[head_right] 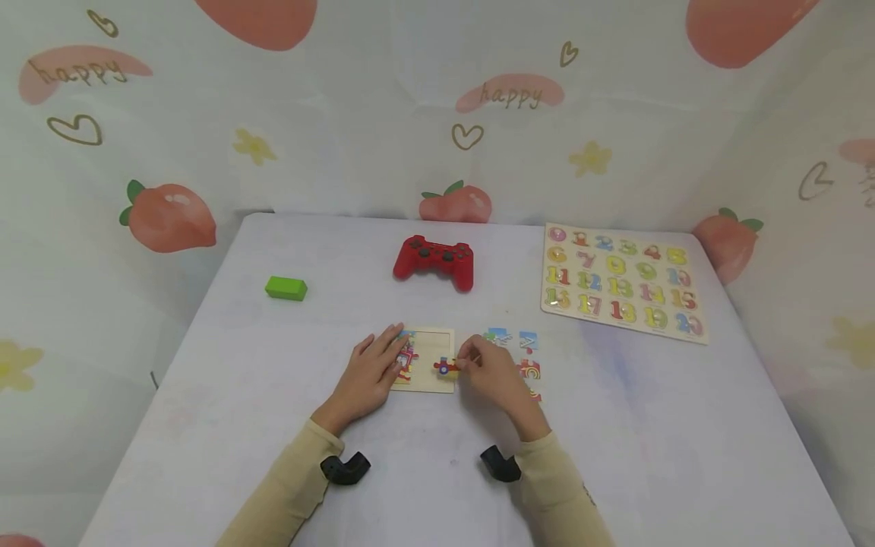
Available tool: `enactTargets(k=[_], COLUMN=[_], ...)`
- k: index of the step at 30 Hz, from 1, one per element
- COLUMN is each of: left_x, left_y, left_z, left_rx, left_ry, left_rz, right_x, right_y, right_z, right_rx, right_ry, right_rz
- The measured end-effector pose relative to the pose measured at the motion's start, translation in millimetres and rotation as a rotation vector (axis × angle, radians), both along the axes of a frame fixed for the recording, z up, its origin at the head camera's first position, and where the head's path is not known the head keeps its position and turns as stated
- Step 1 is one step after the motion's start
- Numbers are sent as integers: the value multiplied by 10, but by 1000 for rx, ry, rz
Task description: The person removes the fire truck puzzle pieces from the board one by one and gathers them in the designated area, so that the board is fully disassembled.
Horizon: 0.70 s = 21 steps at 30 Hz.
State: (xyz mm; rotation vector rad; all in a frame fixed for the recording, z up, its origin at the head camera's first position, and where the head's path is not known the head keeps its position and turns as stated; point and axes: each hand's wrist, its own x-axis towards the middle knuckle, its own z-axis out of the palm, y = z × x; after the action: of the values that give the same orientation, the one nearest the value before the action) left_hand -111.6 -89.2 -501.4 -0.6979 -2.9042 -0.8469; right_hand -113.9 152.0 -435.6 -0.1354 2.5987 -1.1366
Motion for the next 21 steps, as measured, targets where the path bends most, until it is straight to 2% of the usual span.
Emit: enactTargets(k=[5,9,13,21], left_x=[-6,-7,-12,-17], left_y=[-7,-7,-15,-2], left_z=[-3,-5,-23,-47], left_rx=[-8,-12,-13,3], left_ry=[18,25,28,33], left_rz=[3,1,6,6], right_x=[53,131,184,230], right_y=[393,593,688,766], right_z=[56,46,15,-7], right_rx=[45,84,75,59], right_ry=[27,19,-15,-15], right_rz=[79,128,149,174])
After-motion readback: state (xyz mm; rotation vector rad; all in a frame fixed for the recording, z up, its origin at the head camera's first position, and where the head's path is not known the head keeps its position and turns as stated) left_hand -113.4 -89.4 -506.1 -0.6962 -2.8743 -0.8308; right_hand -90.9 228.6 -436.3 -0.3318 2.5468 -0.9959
